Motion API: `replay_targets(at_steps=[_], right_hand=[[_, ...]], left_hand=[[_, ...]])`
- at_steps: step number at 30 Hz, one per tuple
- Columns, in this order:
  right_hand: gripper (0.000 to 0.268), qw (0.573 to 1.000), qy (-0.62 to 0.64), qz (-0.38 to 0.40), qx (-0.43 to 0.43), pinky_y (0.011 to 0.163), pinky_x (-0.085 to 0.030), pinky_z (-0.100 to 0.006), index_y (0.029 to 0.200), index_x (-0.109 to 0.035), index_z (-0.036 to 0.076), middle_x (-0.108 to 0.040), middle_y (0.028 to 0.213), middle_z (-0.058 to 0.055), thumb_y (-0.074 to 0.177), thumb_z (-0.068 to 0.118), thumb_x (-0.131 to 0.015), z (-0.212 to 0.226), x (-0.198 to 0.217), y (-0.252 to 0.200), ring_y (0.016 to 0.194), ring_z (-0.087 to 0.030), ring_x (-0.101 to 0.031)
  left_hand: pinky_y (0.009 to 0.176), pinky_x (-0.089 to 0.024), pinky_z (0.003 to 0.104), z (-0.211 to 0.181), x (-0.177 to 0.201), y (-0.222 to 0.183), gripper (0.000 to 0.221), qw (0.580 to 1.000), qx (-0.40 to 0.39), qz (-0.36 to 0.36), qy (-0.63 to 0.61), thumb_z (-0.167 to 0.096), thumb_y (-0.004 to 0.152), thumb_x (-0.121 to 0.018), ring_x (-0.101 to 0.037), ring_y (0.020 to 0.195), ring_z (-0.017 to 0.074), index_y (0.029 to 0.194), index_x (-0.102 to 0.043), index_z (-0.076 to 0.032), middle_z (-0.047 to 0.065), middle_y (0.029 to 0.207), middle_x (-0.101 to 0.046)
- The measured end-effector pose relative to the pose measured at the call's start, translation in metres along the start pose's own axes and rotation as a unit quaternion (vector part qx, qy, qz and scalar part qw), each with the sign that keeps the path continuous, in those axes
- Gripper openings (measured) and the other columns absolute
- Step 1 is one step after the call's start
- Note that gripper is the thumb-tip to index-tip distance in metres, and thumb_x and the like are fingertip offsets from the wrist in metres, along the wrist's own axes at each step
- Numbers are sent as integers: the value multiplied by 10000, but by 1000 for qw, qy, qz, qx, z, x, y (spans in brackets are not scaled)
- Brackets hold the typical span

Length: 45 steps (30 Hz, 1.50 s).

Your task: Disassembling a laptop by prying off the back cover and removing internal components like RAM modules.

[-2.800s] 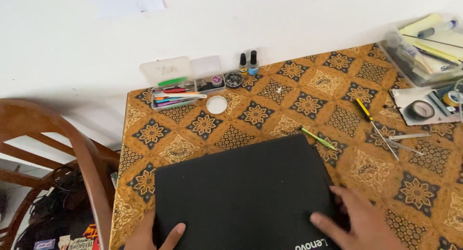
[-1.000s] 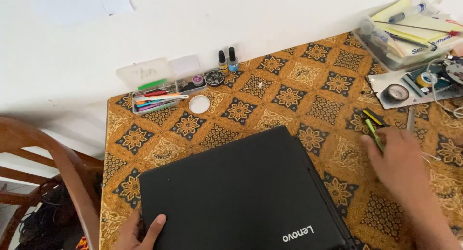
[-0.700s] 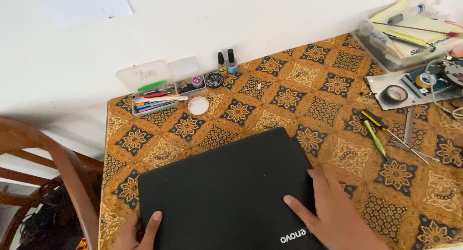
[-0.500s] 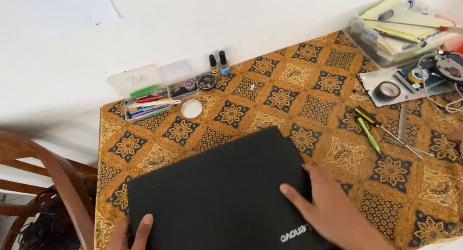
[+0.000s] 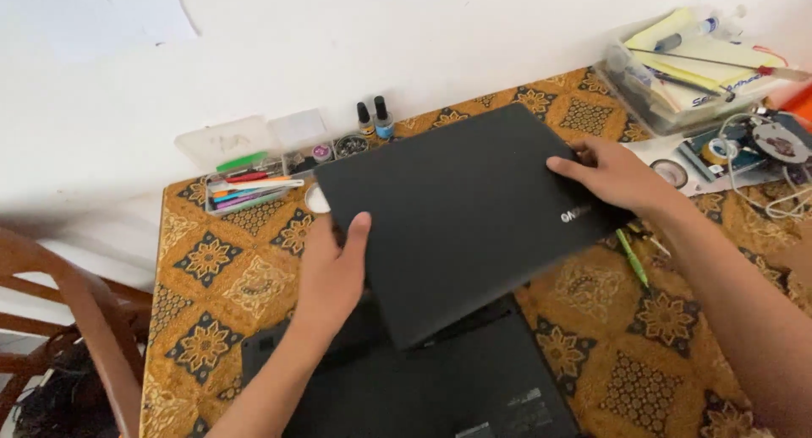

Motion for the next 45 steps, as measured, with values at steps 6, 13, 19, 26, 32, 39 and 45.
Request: replay_targets(at_steps=[6,13,19,26,32,39,45], right_hand=[[811,996,-16,-86,18,1067,-469,-506,1445,-610,5,-692,1322,-204,965,658,-600,-13,7,43,1296,-355,-610],[672,996,-30,-61,51,1086,-438,-509,1444,-620,24,-673,1355,-206,1011,533,-546,-19,13,54,1310,-377,-591],[438,954,-182,-53,233,1152,-377,-505,1314,-694,-44,-703,1285,-279,1013,126,-425,-56,33,82,1300,-444,-579],[395,948,-234,-112,184,1014,-447,-510,1327,-659,80,-669,1264,-154,1051,153,-385,-110,41,76,1223,-355,-571],[356,948,-233,-111,186,984,-453,-484,1227,-708,70,-711,1195,-151,1028,143,-422,-125,41,68,1121,-344,-608],[305,957,-241,-91,132,919,-484,-442,1221,-726,125,-742,1067,-116,1012,176,-508,-104,43,40,1042,-297,-625],[434,934,-287,-120,178,915,-535,-507,1341,-679,197,-747,1135,-137,955,389,-631,-96,38,52,1019,-339,-695]], left_hand=[[565,-354,377,24,-30,52,373,999,20,36,29,-383,1148,-363,-381,628,158,954,-428,-72,42,741,-338],[505,-345,324,16,-32,69,391,999,5,30,22,-382,1146,-376,-368,563,135,1021,-472,-24,21,728,-333],[496,-296,321,-1,-34,55,340,1000,9,21,-5,-309,1163,-343,-280,546,94,1031,-466,-21,-22,717,-257],[652,-304,388,32,-35,63,278,992,97,-21,-80,-371,1111,-456,-386,723,172,1054,-452,-99,35,849,-379],[793,-454,450,21,-38,50,356,972,181,-25,-146,-372,1086,-406,-613,1100,245,1287,-476,-87,83,1245,-586],[820,-362,492,30,-41,52,446,971,207,-31,-117,-424,1074,-389,-570,1144,262,1379,-445,-103,66,1277,-545],[900,-518,469,20,-40,48,459,969,209,-35,-130,-394,1073,-383,-616,1182,277,1412,-433,-89,90,1336,-584]])
Point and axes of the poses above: each hand's wrist, its own y-axis towards the middle knuckle, its own x-axis out of the back of the hand, z = x × y, the point moved 7 cm from there along y, towards the middle knuckle
